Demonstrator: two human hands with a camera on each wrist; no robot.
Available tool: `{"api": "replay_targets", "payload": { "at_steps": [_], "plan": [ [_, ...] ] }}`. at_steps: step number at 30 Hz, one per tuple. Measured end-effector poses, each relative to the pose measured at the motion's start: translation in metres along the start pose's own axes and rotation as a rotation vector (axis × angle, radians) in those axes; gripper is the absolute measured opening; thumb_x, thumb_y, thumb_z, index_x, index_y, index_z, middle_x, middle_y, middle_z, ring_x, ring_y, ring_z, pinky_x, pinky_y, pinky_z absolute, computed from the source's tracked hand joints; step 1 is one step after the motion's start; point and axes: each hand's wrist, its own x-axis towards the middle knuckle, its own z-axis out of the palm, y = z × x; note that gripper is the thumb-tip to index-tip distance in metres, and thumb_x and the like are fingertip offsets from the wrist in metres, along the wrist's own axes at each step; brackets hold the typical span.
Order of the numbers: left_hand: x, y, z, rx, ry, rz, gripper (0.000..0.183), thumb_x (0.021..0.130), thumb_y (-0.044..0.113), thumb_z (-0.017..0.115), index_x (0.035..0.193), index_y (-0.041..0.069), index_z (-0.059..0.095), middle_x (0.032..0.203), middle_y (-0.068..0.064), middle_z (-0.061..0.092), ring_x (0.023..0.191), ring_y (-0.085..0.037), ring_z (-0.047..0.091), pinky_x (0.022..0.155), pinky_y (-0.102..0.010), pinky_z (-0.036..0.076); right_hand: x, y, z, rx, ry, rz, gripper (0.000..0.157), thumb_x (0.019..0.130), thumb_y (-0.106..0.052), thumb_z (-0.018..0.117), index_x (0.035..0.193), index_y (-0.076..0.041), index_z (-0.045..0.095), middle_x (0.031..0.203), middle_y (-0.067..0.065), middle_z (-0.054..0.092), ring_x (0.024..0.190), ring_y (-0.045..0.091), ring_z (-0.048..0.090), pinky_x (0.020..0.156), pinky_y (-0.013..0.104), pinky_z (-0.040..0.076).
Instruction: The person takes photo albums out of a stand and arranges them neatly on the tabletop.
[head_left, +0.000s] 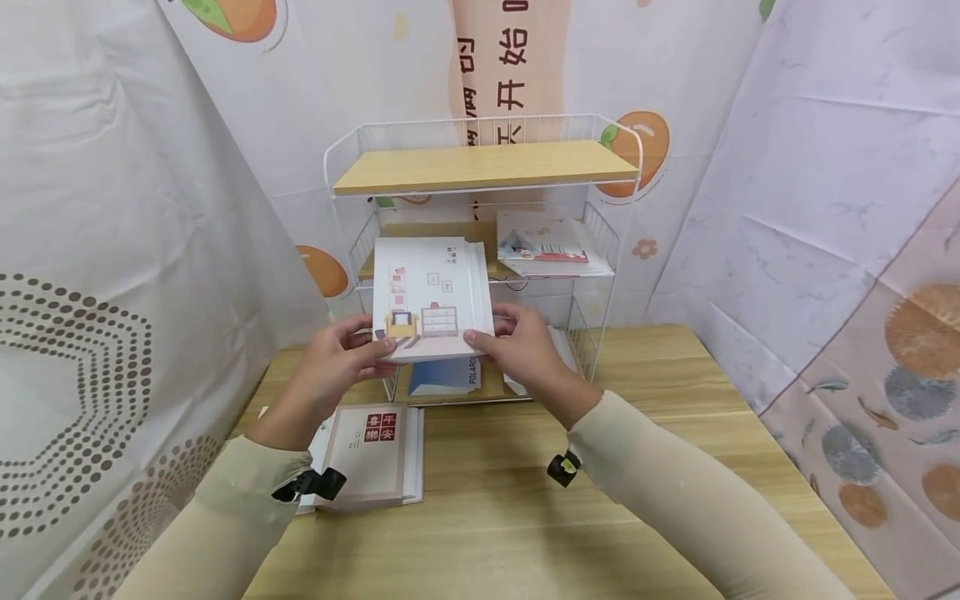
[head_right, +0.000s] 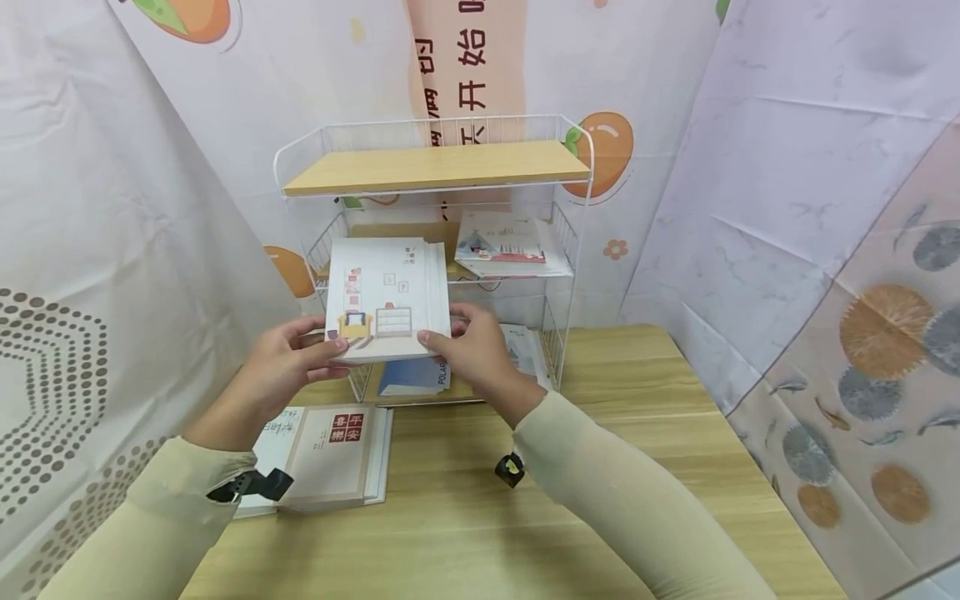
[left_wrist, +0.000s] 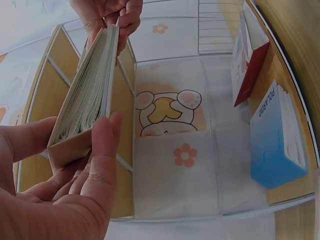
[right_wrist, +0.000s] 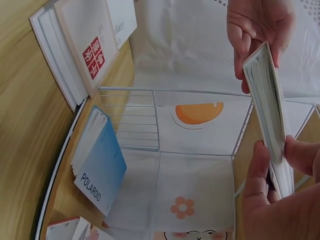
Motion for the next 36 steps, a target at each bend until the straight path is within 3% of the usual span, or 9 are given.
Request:
{"api": "replay_targets", "payload": {
  "at_steps": [4, 12, 19, 36],
  "plan": [
    [-0.003, -0.003, 0.002, 0.018, -0.001, 0.006, 0.051, 0.09, 0.018, 0.066, 0.134, 0.0, 0.046, 0.117, -0.024, 0.059, 0.087, -0.021, 0.069, 0.08, -0.041, 0.056, -0.004, 0.005, -0.002, -0.028, -0.002, 0.003, 0.059, 0.078, -0.019, 0.079, 0.13, -0.013, 0.051, 0.095, 0.006, 0.071, 0.082, 0.02, 0.07, 0.068, 0.033, 0.058],
    [-0.016, -0.011, 0.006, 0.044, 0.015, 0.0, 0.049, 0.089, 0.019, 0.068, 0.132, 0.004, 0.049, 0.118, -0.021, 0.062, 0.09, -0.027, 0.069, 0.078, -0.041, 0.056, -0.013, 0.019, -0.004, -0.013, -0.036, 0.026, 0.063, 0.074, -0.025, 0.082, 0.128, -0.017, 0.05, 0.097, 0.006, 0.071, 0.082, 0.021, 0.07, 0.067, 0.035, 0.058],
    [-0.023, -0.02, 0.012, 0.022, 0.009, 0.014, 0.049, 0.088, 0.017, 0.069, 0.132, 0.005, 0.051, 0.119, -0.021, 0.062, 0.095, -0.031, 0.068, 0.079, -0.043, 0.056, -0.023, 0.027, -0.006, 0.008, -0.04, -0.017, 0.057, 0.075, -0.02, 0.081, 0.125, -0.015, 0.052, 0.096, 0.007, 0.071, 0.085, 0.022, 0.068, 0.068, 0.036, 0.058],
    [-0.041, -0.034, 0.017, 0.052, 0.037, -0.003, 0.049, 0.086, 0.018, 0.071, 0.13, 0.007, 0.054, 0.114, -0.017, 0.064, 0.089, -0.026, 0.069, 0.075, -0.042, 0.057, -0.047, 0.04, -0.005, 0.009, -0.035, -0.022, 0.054, 0.076, -0.016, 0.08, 0.123, -0.011, 0.052, 0.095, 0.008, 0.07, 0.086, 0.022, 0.066, 0.067, 0.036, 0.058]
  ]
}}
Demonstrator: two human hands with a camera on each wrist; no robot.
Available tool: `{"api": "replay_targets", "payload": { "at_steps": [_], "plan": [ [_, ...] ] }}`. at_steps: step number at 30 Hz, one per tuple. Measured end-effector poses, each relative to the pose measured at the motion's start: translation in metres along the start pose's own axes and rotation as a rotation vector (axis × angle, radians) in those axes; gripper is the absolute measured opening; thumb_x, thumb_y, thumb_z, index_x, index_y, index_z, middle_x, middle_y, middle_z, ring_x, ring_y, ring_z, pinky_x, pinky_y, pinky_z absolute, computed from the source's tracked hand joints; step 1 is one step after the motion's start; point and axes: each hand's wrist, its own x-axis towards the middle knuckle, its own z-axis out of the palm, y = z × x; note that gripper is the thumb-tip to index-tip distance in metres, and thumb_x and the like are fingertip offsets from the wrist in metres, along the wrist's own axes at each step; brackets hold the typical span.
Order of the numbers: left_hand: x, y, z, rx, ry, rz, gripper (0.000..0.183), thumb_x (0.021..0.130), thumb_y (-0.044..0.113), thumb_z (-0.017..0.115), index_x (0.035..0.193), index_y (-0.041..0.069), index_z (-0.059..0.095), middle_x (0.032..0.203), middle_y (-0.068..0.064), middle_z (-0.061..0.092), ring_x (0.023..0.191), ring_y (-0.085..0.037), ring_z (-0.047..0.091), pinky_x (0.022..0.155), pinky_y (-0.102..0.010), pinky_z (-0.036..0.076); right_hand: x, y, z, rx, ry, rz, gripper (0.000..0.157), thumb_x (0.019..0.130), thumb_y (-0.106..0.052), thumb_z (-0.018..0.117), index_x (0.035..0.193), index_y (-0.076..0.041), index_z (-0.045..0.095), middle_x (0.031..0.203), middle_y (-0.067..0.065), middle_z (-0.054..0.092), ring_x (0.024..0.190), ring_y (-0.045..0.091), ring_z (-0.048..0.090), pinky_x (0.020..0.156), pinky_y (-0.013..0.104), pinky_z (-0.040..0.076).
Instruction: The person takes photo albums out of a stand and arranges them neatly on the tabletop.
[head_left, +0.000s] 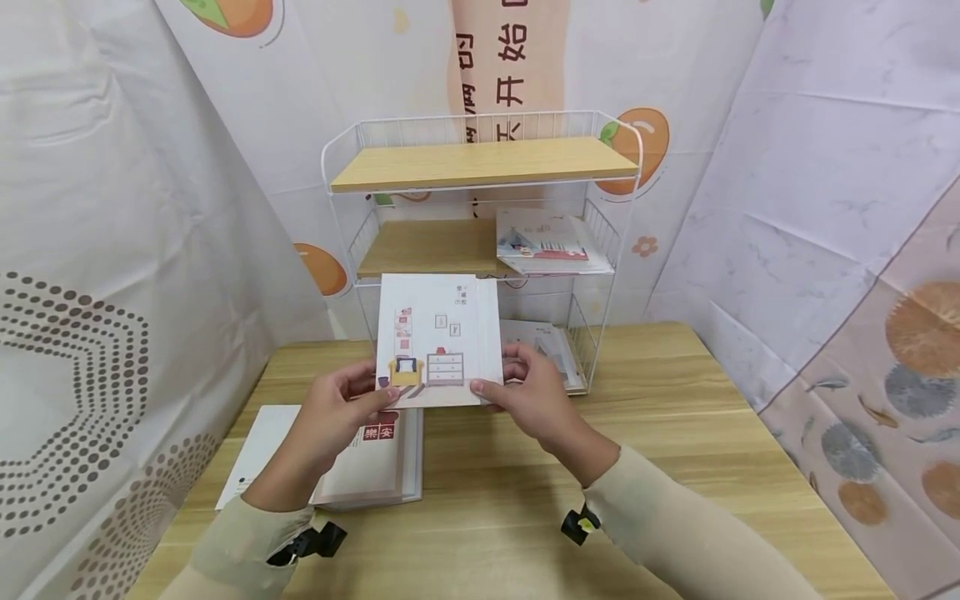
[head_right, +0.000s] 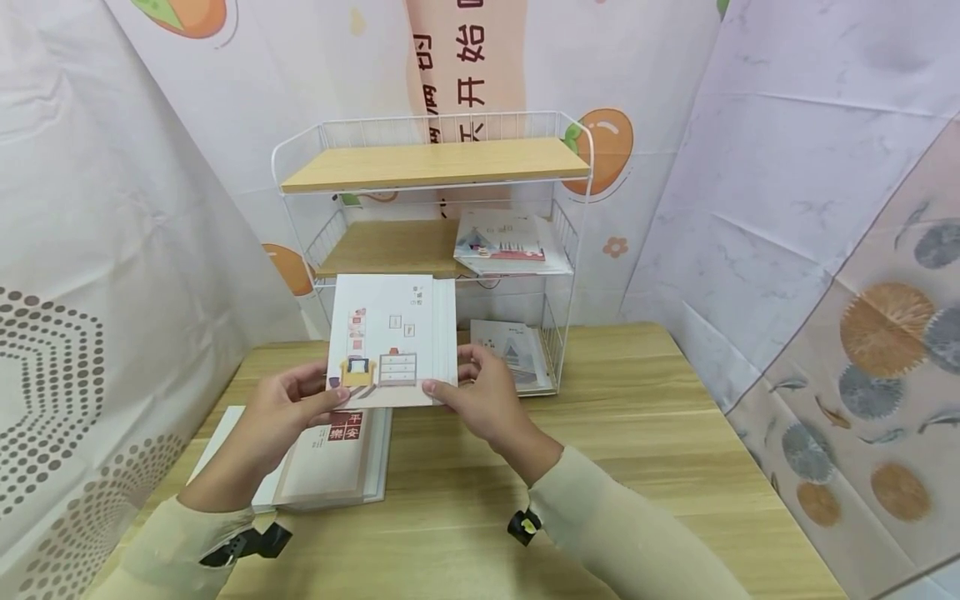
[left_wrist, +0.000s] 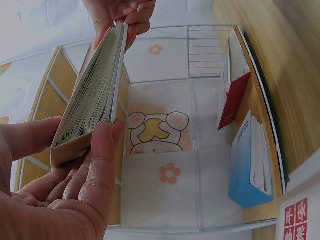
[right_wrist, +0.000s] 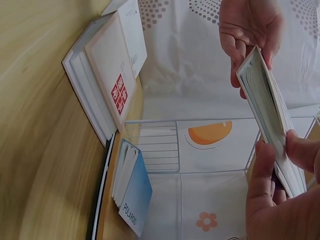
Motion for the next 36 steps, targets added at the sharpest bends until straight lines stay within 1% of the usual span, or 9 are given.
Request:
{"api": "replay_targets", "payload": {
  "at_steps": [4, 8, 12, 15, 19, 24, 27, 34, 36],
  "plan": [
    [-0.003, -0.004, 0.001, -0.006, -0.01, -0.008, 0.049, 0.086, 0.02, 0.072, 0.13, 0.008, 0.055, 0.113, -0.018, 0.065, 0.083, -0.028, 0.07, 0.073, -0.043, 0.058, -0.009, -0.007, 0.001, -0.003, -0.012, -0.001, 0.051, 0.079, -0.009, 0.077, 0.123, -0.007, 0.052, 0.095, 0.012, 0.07, 0.084, 0.022, 0.066, 0.067, 0.037, 0.058],
    [-0.007, -0.009, 0.002, -0.008, -0.006, -0.026, 0.049, 0.085, 0.022, 0.072, 0.129, 0.008, 0.055, 0.112, -0.017, 0.066, 0.08, -0.028, 0.07, 0.072, -0.043, 0.058, -0.02, -0.015, 0.003, -0.007, -0.01, 0.01, 0.049, 0.079, -0.007, 0.076, 0.123, -0.006, 0.053, 0.095, 0.014, 0.069, 0.082, 0.021, 0.067, 0.067, 0.037, 0.058],
    [-0.012, -0.015, 0.004, -0.02, -0.015, -0.029, 0.049, 0.086, 0.019, 0.072, 0.13, 0.004, 0.054, 0.113, -0.019, 0.065, 0.086, -0.027, 0.069, 0.075, -0.042, 0.057, -0.025, -0.012, 0.005, 0.007, -0.021, 0.026, 0.051, 0.079, -0.008, 0.077, 0.124, -0.006, 0.052, 0.096, 0.015, 0.068, 0.081, 0.021, 0.068, 0.067, 0.037, 0.058],
    [-0.016, -0.02, 0.005, -0.02, -0.025, -0.041, 0.048, 0.085, 0.016, 0.072, 0.128, 0.004, 0.055, 0.113, -0.02, 0.065, 0.089, -0.027, 0.068, 0.074, -0.039, 0.058, -0.029, -0.005, 0.005, 0.021, -0.034, 0.05, 0.052, 0.079, -0.008, 0.077, 0.124, -0.005, 0.052, 0.095, 0.016, 0.069, 0.079, 0.022, 0.068, 0.067, 0.037, 0.058],
    [-0.019, -0.025, 0.007, -0.014, -0.034, -0.067, 0.045, 0.084, 0.016, 0.073, 0.125, 0.005, 0.058, 0.109, -0.018, 0.066, 0.088, -0.028, 0.068, 0.072, -0.038, 0.058, -0.034, 0.004, 0.005, 0.029, -0.029, 0.07, 0.052, 0.078, -0.006, 0.077, 0.124, -0.003, 0.052, 0.093, 0.016, 0.069, 0.077, 0.022, 0.068, 0.066, 0.037, 0.058],
    [-0.021, -0.035, 0.007, -0.004, -0.055, -0.052, 0.047, 0.084, 0.017, 0.073, 0.125, 0.002, 0.057, 0.107, -0.02, 0.066, 0.088, -0.03, 0.068, 0.069, -0.038, 0.058, -0.038, 0.013, 0.006, 0.053, -0.038, 0.082, 0.051, 0.078, -0.006, 0.077, 0.123, -0.002, 0.053, 0.093, 0.017, 0.069, 0.076, 0.022, 0.068, 0.065, 0.037, 0.058],
    [-0.024, -0.041, 0.007, -0.015, -0.064, -0.056, 0.048, 0.084, 0.016, 0.073, 0.126, 0.001, 0.057, 0.107, -0.02, 0.066, 0.088, -0.029, 0.068, 0.068, -0.037, 0.058, -0.039, 0.02, 0.007, 0.066, -0.044, 0.107, 0.054, 0.078, -0.007, 0.077, 0.125, -0.002, 0.051, 0.093, 0.017, 0.069, 0.076, 0.022, 0.068, 0.066, 0.037, 0.058],
    [-0.027, -0.055, 0.015, -0.06, -0.046, -0.109, 0.05, 0.081, 0.014, 0.075, 0.126, 0.0, 0.057, 0.106, -0.02, 0.067, 0.085, -0.027, 0.068, 0.067, -0.039, 0.058, -0.033, 0.06, 0.006, 0.091, -0.014, 0.115, 0.061, 0.073, -0.013, 0.083, 0.125, -0.006, 0.052, 0.09, 0.015, 0.069, 0.075, 0.021, 0.068, 0.066, 0.042, 0.058],
    [-0.027, -0.06, 0.016, -0.075, -0.048, -0.12, 0.051, 0.081, 0.013, 0.075, 0.126, -0.001, 0.057, 0.106, -0.021, 0.066, 0.085, -0.028, 0.068, 0.067, -0.039, 0.058, -0.034, 0.064, 0.006, 0.091, -0.01, 0.116, 0.06, 0.072, -0.013, 0.083, 0.123, -0.006, 0.053, 0.089, 0.015, 0.069, 0.074, 0.022, 0.069, 0.065, 0.043, 0.058]
  ]
}}
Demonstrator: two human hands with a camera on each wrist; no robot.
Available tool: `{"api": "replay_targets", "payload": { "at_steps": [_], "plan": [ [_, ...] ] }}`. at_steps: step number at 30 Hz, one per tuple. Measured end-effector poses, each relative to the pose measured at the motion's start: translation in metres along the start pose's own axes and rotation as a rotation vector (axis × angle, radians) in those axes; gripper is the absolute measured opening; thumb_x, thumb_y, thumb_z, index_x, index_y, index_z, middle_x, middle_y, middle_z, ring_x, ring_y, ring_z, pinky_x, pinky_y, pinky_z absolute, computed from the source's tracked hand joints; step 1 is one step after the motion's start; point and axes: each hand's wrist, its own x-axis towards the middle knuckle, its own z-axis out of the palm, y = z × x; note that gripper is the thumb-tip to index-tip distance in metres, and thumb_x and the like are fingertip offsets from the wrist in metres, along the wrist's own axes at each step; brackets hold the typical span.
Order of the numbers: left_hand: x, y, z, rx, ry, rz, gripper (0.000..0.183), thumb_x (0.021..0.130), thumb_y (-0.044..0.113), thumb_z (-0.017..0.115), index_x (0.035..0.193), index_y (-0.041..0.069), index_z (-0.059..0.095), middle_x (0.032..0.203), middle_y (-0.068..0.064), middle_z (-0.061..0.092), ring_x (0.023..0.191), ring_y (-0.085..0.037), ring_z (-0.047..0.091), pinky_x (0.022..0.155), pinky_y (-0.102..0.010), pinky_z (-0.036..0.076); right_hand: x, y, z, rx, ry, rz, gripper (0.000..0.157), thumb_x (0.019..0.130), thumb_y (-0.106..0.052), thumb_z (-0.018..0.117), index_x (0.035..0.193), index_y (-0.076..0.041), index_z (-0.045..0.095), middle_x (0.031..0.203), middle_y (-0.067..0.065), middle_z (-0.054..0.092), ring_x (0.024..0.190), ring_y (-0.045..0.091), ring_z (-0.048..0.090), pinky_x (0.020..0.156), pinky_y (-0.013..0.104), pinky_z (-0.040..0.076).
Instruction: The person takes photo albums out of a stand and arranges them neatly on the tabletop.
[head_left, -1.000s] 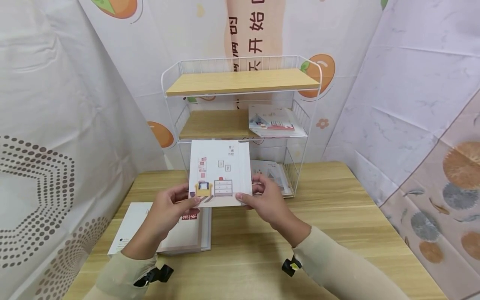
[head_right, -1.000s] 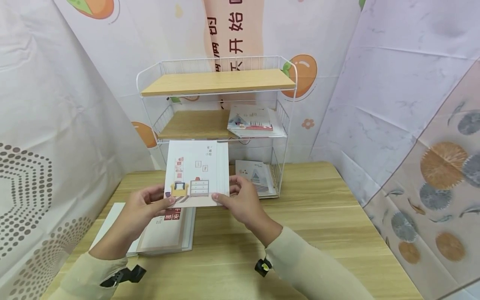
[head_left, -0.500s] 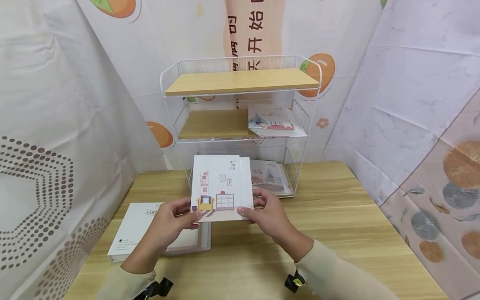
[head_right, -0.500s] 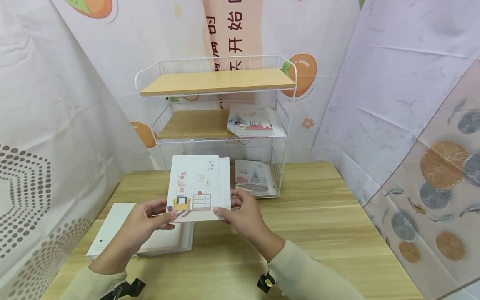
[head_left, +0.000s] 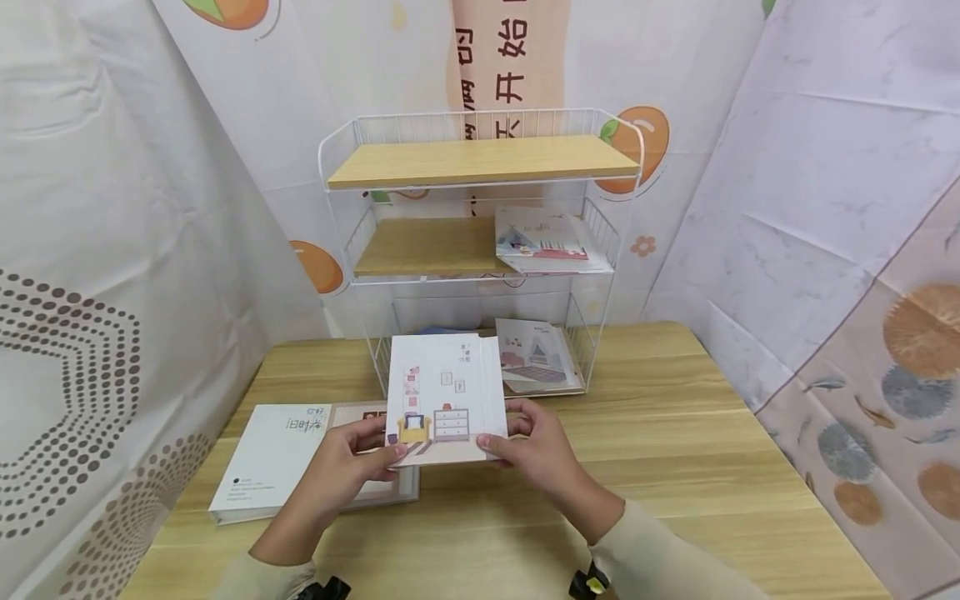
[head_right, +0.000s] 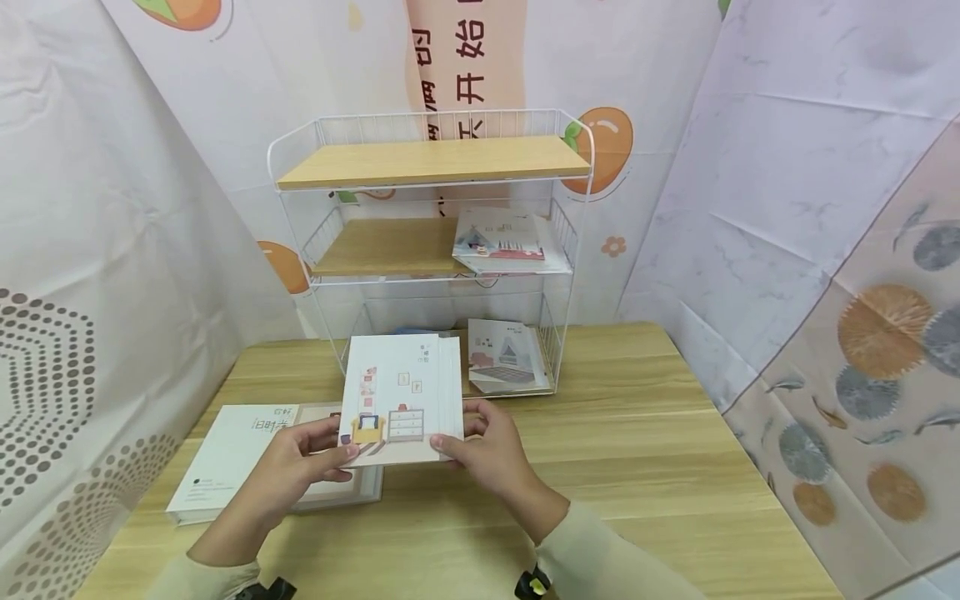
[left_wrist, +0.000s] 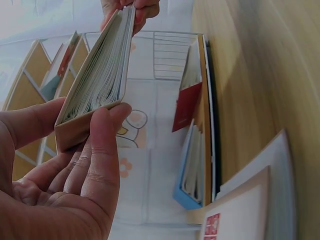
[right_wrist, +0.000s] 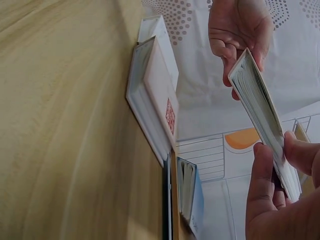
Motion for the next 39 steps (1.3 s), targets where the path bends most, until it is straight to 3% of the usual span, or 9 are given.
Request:
{"api": "replay_targets", "payload": {
  "at_steps": [9, 19, 24, 29, 33, 39],
  "plan": [
    [-0.001, -0.019, 0.005, -0.029, 0.021, -0.054, 0.053, 0.08, 0.01, 0.075, 0.127, -0.005, 0.054, 0.107, -0.021, 0.066, 0.087, -0.031, 0.068, 0.068, -0.04, 0.058, -0.005, 0.015, 0.0, 0.017, -0.011, 0.023, 0.06, 0.074, -0.013, 0.082, 0.124, -0.003, 0.052, 0.091, 0.017, 0.068, 0.074, 0.022, 0.068, 0.07, 0.049, 0.057],
    [0.001, -0.041, 0.014, -0.019, 0.024, -0.064, 0.055, 0.08, 0.009, 0.075, 0.127, -0.008, 0.052, 0.104, -0.021, 0.067, 0.086, -0.033, 0.068, 0.069, -0.041, 0.058, -0.012, 0.032, 0.0, 0.014, 0.005, 0.063, 0.059, 0.074, -0.014, 0.082, 0.123, 0.001, 0.052, 0.089, 0.017, 0.067, 0.071, 0.022, 0.068, 0.063, 0.04, 0.058],
    [0.002, -0.05, 0.018, 0.04, 0.026, -0.056, 0.05, 0.08, 0.009, 0.075, 0.123, -0.007, 0.056, 0.099, -0.019, 0.069, 0.083, -0.032, 0.069, 0.067, -0.04, 0.058, -0.012, 0.044, -0.003, -0.032, 0.008, 0.082, 0.061, 0.074, -0.017, 0.082, 0.124, 0.0, 0.052, 0.086, 0.015, 0.067, 0.07, 0.022, 0.068, 0.063, 0.041, 0.058],
    [0.004, -0.06, 0.021, 0.114, 0.047, -0.055, 0.051, 0.079, 0.011, 0.075, 0.123, -0.008, 0.056, 0.096, -0.016, 0.07, 0.08, -0.024, 0.069, 0.067, -0.038, 0.058, -0.01, 0.056, -0.005, -0.119, 0.018, 0.066, 0.061, 0.074, -0.021, 0.083, 0.123, 0.0, 0.054, 0.086, 0.015, 0.065, 0.069, 0.02, 0.066, 0.064, 0.042, 0.058],
    [0.005, -0.067, 0.022, 0.16, 0.059, -0.056, 0.051, 0.078, 0.012, 0.075, 0.122, -0.007, 0.057, 0.094, -0.014, 0.071, 0.079, -0.02, 0.068, 0.065, -0.037, 0.058, -0.008, 0.063, -0.007, -0.216, 0.041, 0.05, 0.06, 0.072, -0.028, 0.083, 0.12, -0.003, 0.059, 0.086, 0.013, 0.062, 0.065, 0.016, 0.061, 0.057, 0.035, 0.056],
    [0.006, -0.071, 0.026, 0.314, 0.089, -0.041, 0.051, 0.076, 0.019, 0.079, 0.119, -0.003, 0.061, 0.088, -0.006, 0.072, 0.074, -0.014, 0.066, 0.061, -0.026, 0.055, -0.006, 0.07, -0.008, -0.28, 0.059, 0.054, 0.06, 0.07, -0.031, 0.085, 0.118, -0.004, 0.061, 0.083, 0.01, 0.058, 0.056, 0.014, 0.054, 0.045, 0.029, 0.05]
  ]
}}
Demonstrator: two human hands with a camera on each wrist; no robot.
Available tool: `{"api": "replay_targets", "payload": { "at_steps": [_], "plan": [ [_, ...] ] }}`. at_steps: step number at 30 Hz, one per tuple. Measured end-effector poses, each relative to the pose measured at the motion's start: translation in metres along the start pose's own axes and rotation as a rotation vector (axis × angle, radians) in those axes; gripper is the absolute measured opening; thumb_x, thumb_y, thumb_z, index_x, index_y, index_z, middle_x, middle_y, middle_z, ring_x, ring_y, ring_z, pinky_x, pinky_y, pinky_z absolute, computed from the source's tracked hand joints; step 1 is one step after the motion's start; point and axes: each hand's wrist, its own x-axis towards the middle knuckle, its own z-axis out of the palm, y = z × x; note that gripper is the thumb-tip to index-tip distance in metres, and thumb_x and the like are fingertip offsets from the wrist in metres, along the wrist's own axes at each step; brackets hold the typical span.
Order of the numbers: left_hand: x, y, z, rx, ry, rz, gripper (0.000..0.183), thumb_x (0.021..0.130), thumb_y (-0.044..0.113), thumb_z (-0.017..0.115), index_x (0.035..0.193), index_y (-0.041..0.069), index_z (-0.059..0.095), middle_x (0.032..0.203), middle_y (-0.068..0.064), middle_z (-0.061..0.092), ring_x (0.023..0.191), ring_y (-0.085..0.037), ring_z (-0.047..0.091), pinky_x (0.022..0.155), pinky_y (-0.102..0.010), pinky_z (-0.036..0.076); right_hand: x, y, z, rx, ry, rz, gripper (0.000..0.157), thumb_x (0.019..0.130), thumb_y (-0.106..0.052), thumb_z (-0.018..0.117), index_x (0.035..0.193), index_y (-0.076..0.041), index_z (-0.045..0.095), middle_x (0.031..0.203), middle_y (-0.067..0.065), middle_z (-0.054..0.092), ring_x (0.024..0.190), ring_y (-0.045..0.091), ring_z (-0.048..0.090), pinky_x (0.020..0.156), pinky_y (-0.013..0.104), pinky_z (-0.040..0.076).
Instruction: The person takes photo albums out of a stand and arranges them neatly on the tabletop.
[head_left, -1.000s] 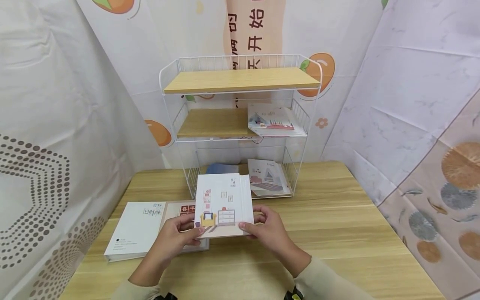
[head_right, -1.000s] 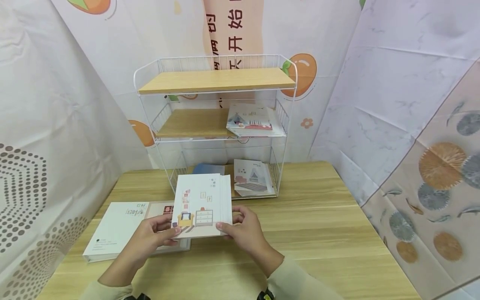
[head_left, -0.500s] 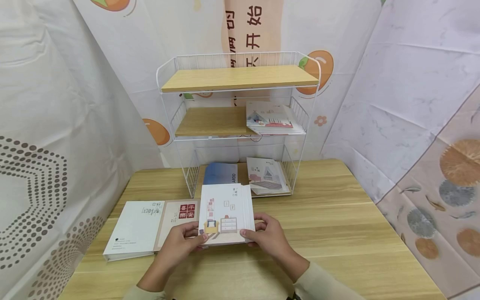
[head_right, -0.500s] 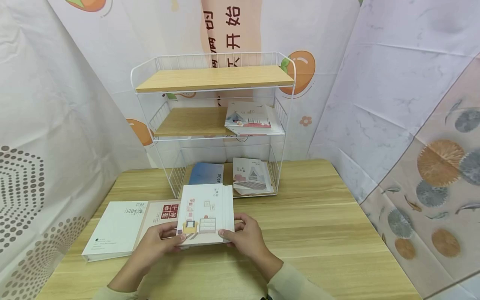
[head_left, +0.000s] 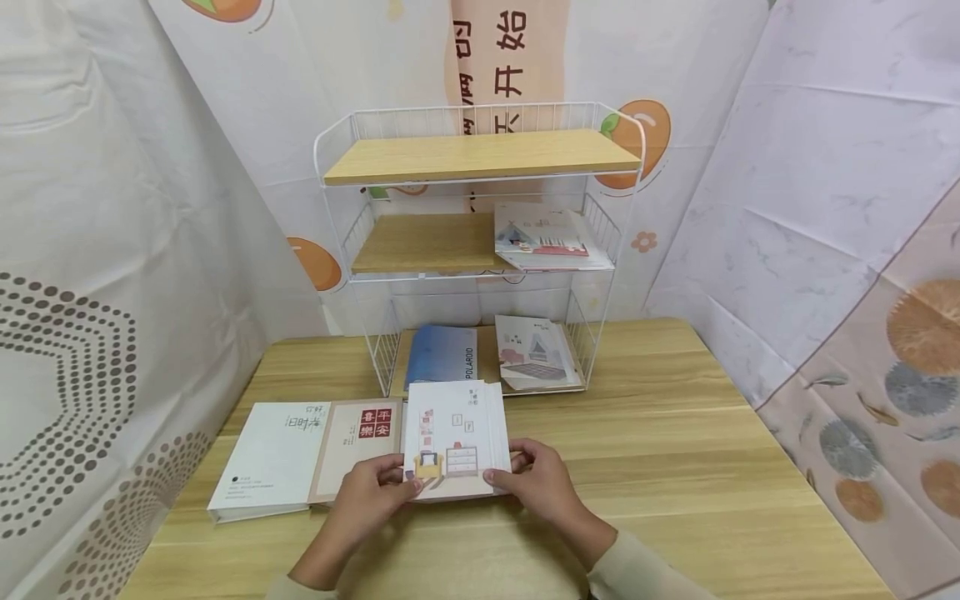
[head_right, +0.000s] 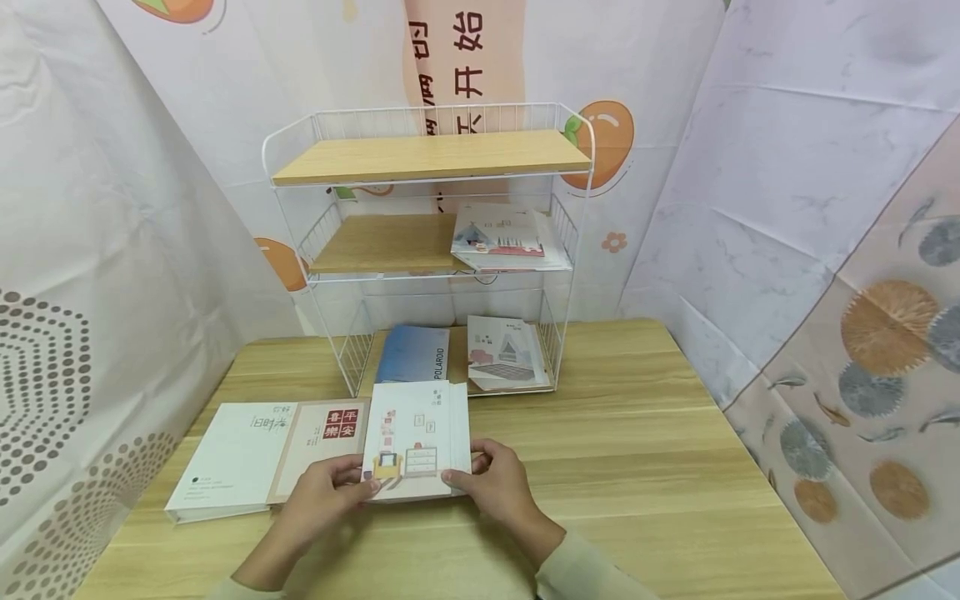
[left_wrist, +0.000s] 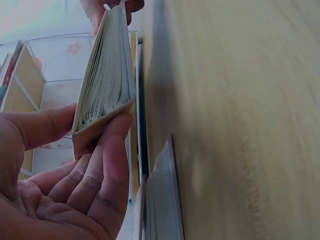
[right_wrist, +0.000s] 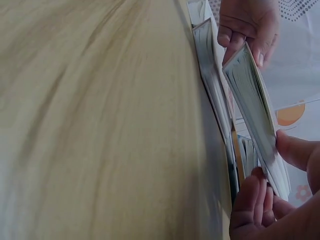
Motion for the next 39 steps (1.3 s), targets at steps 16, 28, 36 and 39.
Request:
{"api": "replay_targets", "payload": {
  "at_steps": [16, 28, 36, 39],
  "plan": [
    [-0.001, -0.002, 0.005, 0.102, -0.01, 0.019, 0.054, 0.076, 0.023, 0.079, 0.119, -0.004, 0.061, 0.089, -0.005, 0.072, 0.069, -0.011, 0.066, 0.058, -0.023, 0.053, 0.004, 0.009, 0.0, -0.103, 0.008, -0.014, 0.056, 0.069, -0.031, 0.085, 0.112, -0.004, 0.063, 0.08, 0.005, 0.058, 0.061, 0.012, 0.054, 0.05, 0.026, 0.05],
    [-0.001, -0.008, 0.005, 0.14, -0.028, 0.032, 0.053, 0.077, 0.026, 0.079, 0.117, -0.004, 0.062, 0.087, -0.004, 0.071, 0.064, -0.015, 0.066, 0.051, -0.025, 0.053, 0.007, 0.012, 0.001, -0.291, -0.006, -0.071, 0.044, 0.07, -0.037, 0.084, 0.102, -0.011, 0.069, 0.074, -0.002, 0.059, 0.062, 0.01, 0.052, 0.052, 0.022, 0.045],
    [0.002, -0.013, 0.004, 0.157, -0.023, 0.033, 0.047, 0.078, 0.024, 0.078, 0.114, -0.002, 0.064, 0.083, -0.002, 0.068, 0.06, -0.015, 0.064, 0.046, -0.026, 0.051, 0.011, 0.01, 0.001, -0.343, -0.041, -0.067, 0.043, 0.072, -0.039, 0.082, 0.1, -0.009, 0.069, 0.071, -0.003, 0.059, 0.061, 0.009, 0.051, 0.052, 0.022, 0.043],
    [0.002, -0.013, 0.004, 0.155, -0.019, 0.033, 0.046, 0.078, 0.024, 0.078, 0.114, -0.002, 0.064, 0.083, -0.002, 0.068, 0.06, -0.015, 0.064, 0.045, -0.026, 0.051, 0.011, 0.009, 0.001, -0.344, -0.047, -0.081, 0.044, 0.072, -0.038, 0.082, 0.102, -0.007, 0.069, 0.071, -0.004, 0.059, 0.061, 0.009, 0.051, 0.053, 0.023, 0.044]
  ]
}}
